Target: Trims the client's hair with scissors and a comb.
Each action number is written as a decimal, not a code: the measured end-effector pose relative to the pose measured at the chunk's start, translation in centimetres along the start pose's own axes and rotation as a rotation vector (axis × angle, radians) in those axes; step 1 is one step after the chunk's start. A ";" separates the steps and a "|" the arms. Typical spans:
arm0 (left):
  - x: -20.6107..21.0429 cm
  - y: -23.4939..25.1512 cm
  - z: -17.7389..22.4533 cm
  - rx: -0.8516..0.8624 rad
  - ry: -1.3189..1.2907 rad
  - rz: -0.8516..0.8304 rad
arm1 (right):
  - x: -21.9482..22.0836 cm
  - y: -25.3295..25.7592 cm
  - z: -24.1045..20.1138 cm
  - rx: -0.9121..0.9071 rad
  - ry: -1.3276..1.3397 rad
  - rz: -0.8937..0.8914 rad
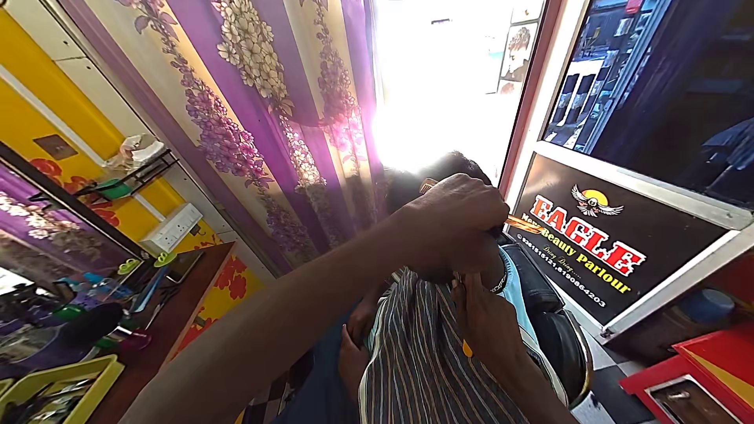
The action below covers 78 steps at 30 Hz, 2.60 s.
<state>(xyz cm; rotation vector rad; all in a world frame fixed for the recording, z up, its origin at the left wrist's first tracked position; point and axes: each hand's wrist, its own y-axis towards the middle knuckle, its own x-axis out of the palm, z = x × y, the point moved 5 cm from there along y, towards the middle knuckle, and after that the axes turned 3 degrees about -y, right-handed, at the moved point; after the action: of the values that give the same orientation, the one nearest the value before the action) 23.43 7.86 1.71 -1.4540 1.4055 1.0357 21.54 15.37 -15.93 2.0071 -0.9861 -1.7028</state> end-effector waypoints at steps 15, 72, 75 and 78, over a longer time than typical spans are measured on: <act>0.3 0.1 -0.4 0.011 -0.015 0.025 | -0.6 0.1 0.6 0.048 0.071 0.024; 10.7 -13.5 -2.2 -0.568 -0.332 0.545 | -9.1 -9.1 9.5 0.341 0.690 -0.075; 14.6 -13.7 -1.3 -0.434 -0.433 0.298 | -9.6 -10.8 9.9 0.341 0.598 -0.121; 16.7 -14.6 -0.6 -0.209 -0.588 0.096 | -9.8 -12.9 10.1 0.331 0.454 -0.196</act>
<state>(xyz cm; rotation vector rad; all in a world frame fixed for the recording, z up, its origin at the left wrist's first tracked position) 38.46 2.52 -13.62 -1.0930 0.9658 1.5551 15.19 32.98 -19.47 2.6219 -0.9773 -1.1282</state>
